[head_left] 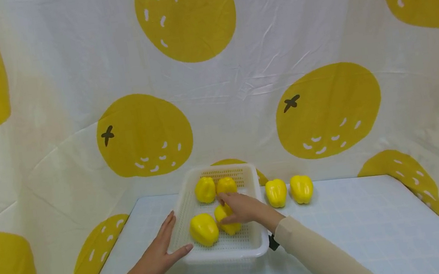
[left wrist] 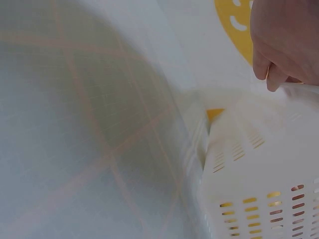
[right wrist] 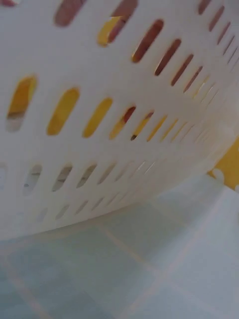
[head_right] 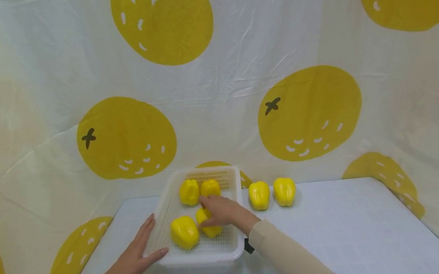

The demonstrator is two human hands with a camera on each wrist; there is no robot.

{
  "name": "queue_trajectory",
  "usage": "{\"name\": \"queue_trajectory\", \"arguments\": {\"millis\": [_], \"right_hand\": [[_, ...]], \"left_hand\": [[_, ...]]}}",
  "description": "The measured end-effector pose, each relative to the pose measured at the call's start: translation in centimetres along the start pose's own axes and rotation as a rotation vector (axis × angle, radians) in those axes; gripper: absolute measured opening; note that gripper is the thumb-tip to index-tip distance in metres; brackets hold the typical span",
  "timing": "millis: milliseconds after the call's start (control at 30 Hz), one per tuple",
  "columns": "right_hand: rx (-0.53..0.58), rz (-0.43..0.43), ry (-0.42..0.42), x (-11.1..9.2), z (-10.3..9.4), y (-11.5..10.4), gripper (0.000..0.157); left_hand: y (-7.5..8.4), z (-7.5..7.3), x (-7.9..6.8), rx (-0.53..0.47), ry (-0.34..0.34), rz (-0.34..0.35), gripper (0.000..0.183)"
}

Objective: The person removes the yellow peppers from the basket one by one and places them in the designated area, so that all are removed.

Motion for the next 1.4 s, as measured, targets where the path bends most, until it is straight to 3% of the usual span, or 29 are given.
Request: {"name": "queue_trajectory", "arguments": {"millis": [267,600,900,1400], "right_hand": [[0.185,-0.008,0.023,-0.7,-0.8,0.6,0.068],[0.385,-0.062,0.192,-1.3,-2.2,1.0,0.057],[0.626,-0.008,0.310,-2.4,-2.7,1.9,0.063],[0.711,0.137,0.298,-6.3,-5.7,5.1,0.064]], "left_hand": [[-0.1,0.4,0.1,0.006,0.012,0.025,0.109],[0.1,0.3,0.4,0.003,0.009,0.007,0.107],[0.0,0.3,0.3,0.005,0.006,0.015,0.106],[-0.3,-0.1,0.2,0.000,0.011,0.011,0.107]]}}
Point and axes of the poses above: each hand's wrist, its own x-axis towards the middle knuckle, its own z-axis out of the palm, y = z × x, the point moved 4 cm from there along x, towards the middle knuckle, and after that the axes turned 7 degrees about z, right-handed, at the moved point
